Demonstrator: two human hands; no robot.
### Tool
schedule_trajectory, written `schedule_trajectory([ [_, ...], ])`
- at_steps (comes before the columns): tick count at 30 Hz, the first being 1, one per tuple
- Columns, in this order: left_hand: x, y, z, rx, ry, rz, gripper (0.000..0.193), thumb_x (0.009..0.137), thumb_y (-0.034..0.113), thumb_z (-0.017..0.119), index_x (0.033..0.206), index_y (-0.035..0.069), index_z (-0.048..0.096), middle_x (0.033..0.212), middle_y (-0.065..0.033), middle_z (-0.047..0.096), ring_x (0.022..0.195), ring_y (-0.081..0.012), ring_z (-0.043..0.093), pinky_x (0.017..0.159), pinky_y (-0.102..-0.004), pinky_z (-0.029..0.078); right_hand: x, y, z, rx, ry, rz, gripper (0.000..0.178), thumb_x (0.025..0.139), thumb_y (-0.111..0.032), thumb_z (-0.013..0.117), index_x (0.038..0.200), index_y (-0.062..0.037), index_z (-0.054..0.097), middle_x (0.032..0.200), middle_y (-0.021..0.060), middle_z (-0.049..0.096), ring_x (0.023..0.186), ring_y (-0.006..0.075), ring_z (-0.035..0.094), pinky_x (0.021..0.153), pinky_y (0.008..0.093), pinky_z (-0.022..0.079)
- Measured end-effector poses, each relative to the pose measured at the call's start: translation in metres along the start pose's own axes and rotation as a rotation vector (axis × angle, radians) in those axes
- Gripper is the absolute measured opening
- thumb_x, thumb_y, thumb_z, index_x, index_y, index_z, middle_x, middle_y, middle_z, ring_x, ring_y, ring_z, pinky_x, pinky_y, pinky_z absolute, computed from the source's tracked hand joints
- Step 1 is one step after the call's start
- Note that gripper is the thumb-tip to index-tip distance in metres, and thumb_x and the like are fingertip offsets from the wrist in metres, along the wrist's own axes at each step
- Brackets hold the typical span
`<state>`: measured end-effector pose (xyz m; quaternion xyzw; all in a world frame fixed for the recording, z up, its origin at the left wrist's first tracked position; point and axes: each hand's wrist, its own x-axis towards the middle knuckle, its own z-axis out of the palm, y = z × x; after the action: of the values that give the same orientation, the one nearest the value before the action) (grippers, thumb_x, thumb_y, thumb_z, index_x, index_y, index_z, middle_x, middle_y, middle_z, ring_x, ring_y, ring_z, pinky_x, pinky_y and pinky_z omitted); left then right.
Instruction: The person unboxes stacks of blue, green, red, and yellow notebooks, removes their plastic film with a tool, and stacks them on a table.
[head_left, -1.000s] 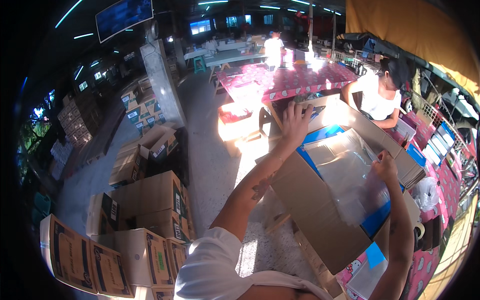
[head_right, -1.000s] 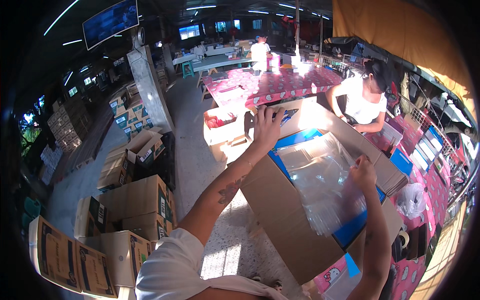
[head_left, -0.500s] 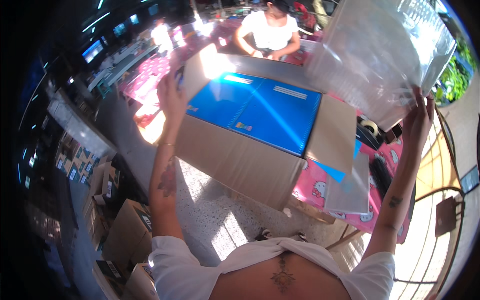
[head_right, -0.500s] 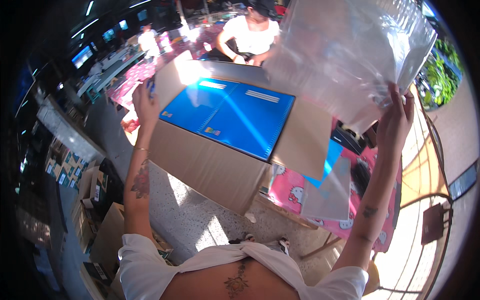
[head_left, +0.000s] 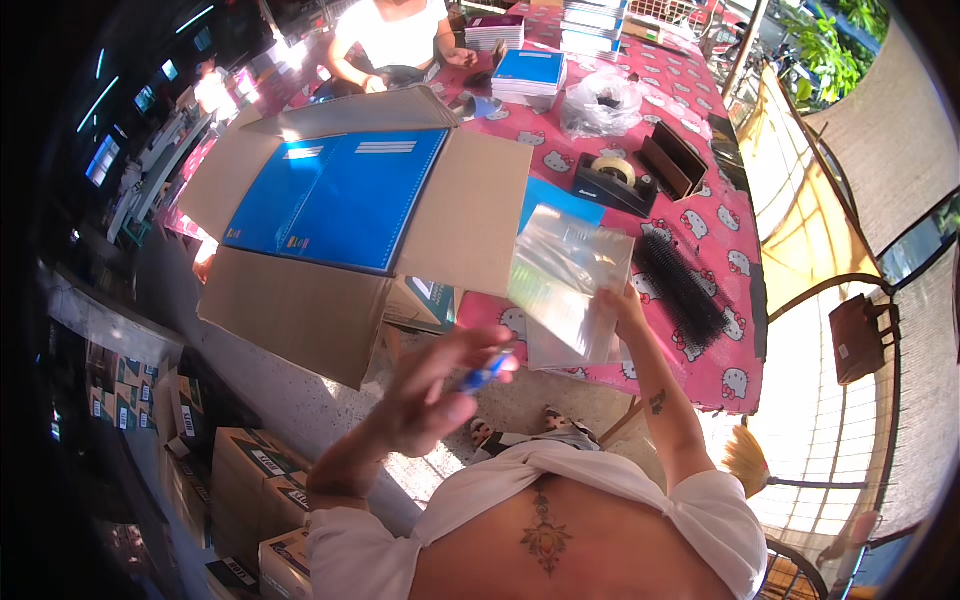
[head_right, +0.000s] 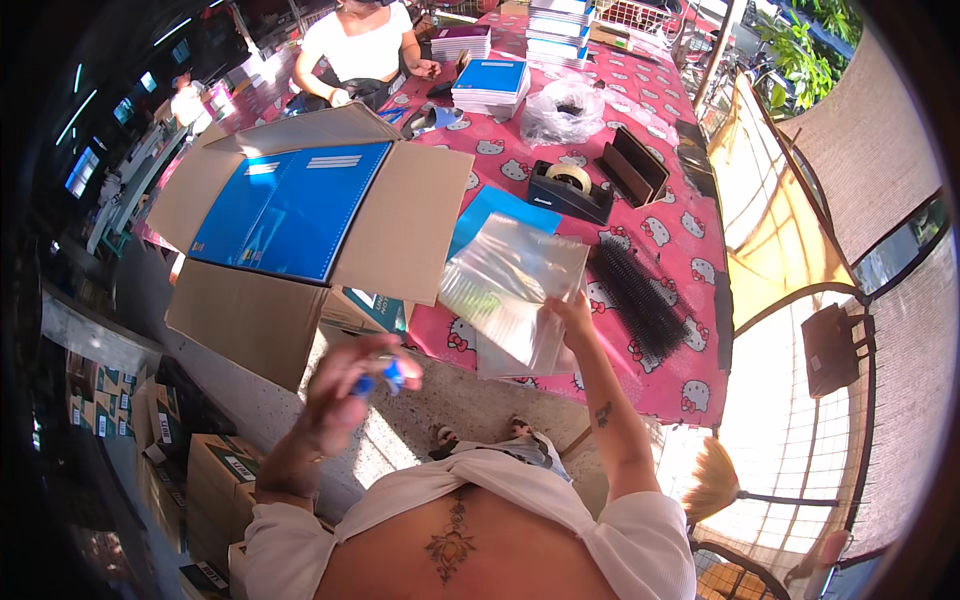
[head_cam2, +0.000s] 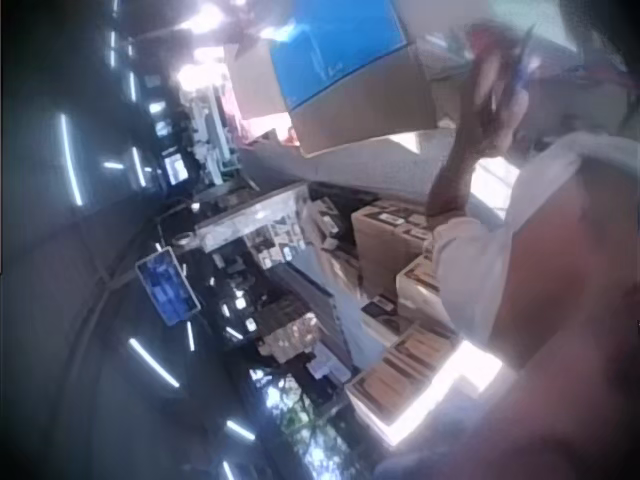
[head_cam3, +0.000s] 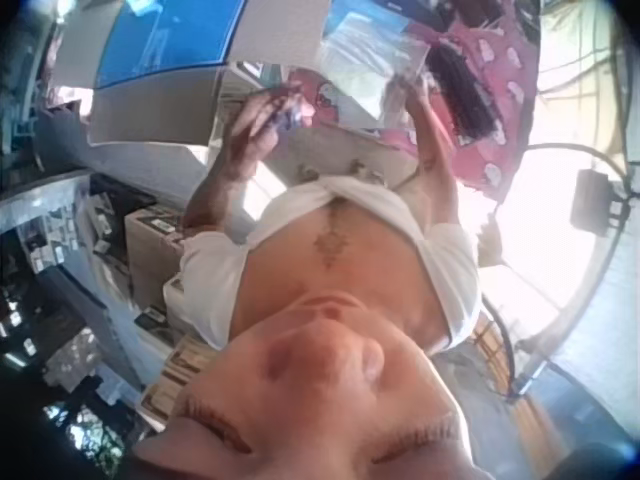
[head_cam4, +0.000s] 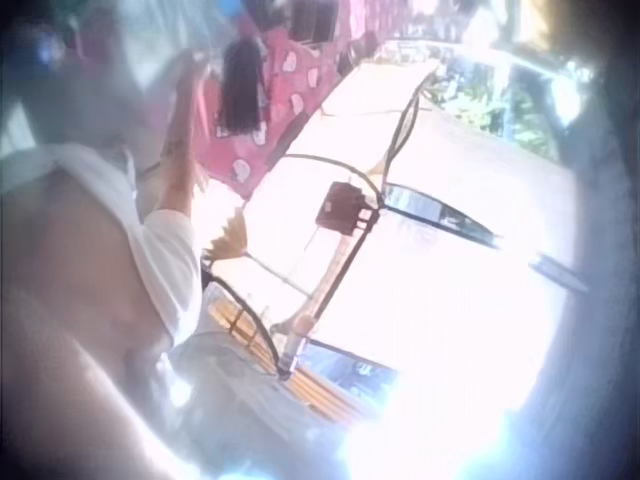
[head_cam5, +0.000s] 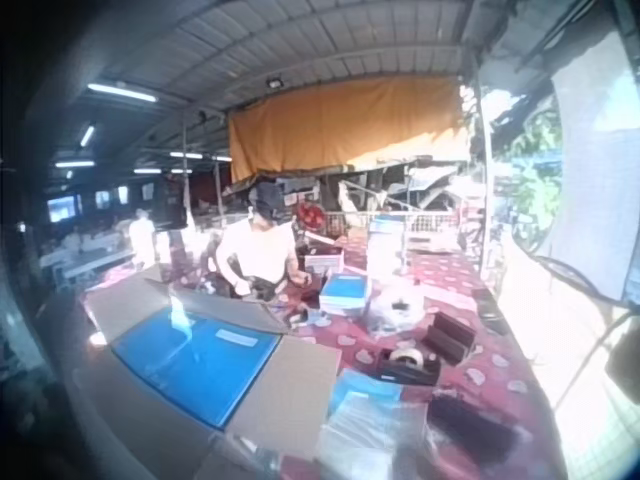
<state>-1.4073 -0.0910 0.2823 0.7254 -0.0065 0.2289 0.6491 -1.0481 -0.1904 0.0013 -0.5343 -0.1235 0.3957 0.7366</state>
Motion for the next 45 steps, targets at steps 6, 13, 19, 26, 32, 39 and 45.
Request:
schedule_trajectory([
  [6,0.027,-0.164,0.063,0.28,0.184,-0.447,0.038,0.102,0.018,0.053,0.135,-0.001,0.05,0.104,-0.0107,0.065,0.091,-0.0128,0.062,0.082,-0.0255,0.049,0.032,0.025,0.032,-0.589,0.176,-0.186,0.038,0.082,-0.006,0.076,0.112,0.0023,0.055,0.099,0.0105,0.064,0.082,0.0187,0.063,0.072,0.0334,0.053],
  [13,0.053,-0.243,0.068,0.746,0.357,-0.189,0.045,0.092,0.024,0.065,0.127,-0.003,0.054,0.106,-0.0207,0.064,0.088,-0.0341,0.065,0.078,-0.0403,0.051,0.035,-0.017,0.012,-0.818,0.066,-0.056,0.056,0.081,-0.023,0.077,0.127,-0.0001,0.054,0.103,0.017,0.065,0.092,0.0285,0.065,0.081,0.0391,0.053],
  [19,0.059,-0.268,0.092,0.947,0.286,-0.194,0.047,0.084,0.022,0.07,0.125,0.001,0.058,0.095,-0.0176,0.06,0.093,-0.0355,0.059,0.082,-0.0455,0.048,0.005,-0.008,-0.045,-1.436,0.392,-0.521,0.052,0.075,-0.017,0.074,0.124,-0.0107,0.058,0.12,0.0185,0.056,0.096,0.0338,0.064,0.087,0.0436,0.053],
  [26,0.049,-0.294,0.09,1.315,0.322,-0.276,0.051,0.084,0.028,0.069,0.128,0.005,0.056,0.105,-0.0178,0.056,0.101,-0.037,0.054,0.091,-0.0518,0.04,-0.025,0.001,-0.038,-1.187,0.137,-0.367,0.048,0.073,-0.013,0.073,0.117,-0.0068,0.057,0.114,0.0213,0.055,0.113,0.0403,0.053,0.091,0.0495,0.05],
  [32,0.084,-0.291,0.078,1.271,0.361,-0.211,0.053,0.085,0.03,0.07,0.129,0.004,0.055,0.107,-0.0191,0.054,0.104,-0.0362,0.051,0.09,-0.0502,0.04,-0.029,-0.013,-0.034,-1.171,0.212,-0.348,0.048,0.075,-0.02,0.075,0.119,-0.0104,0.058,0.125,0.0174,0.052,0.115,0.0372,0.055,0.092,0.0458,0.051],
  [39,0.08,-0.275,0.084,1.407,0.152,-0.147,0.059,0.09,0.034,0.065,0.137,0.002,0.05,0.13,-0.024,0.044,0.117,-0.04,0.048,0.1,-0.0502,0.038,0.03,-0.042,0.01,-0.993,0.06,-0.451,0.042,0.083,-0.024,0.071,0.122,-0.0114,0.058,0.125,0.0159,0.053,0.119,0.0364,0.053,0.094,0.0455,0.05],
  [45,0.033,-0.236,0.055,1.221,0.306,-0.341,0.052,0.091,0.022,0.067,0.136,0.0,0.051,0.139,-0.0248,0.039,0.118,-0.0411,0.05,0.1,-0.0491,0.043,0.16,-0.048,0.082,-1.272,-0.194,-0.305,0.058,0.09,-0.041,0.064,0.135,-0.0054,0.054,0.143,0.0184,0.048,0.137,0.0386,0.04,0.11,0.059,0.031],
])
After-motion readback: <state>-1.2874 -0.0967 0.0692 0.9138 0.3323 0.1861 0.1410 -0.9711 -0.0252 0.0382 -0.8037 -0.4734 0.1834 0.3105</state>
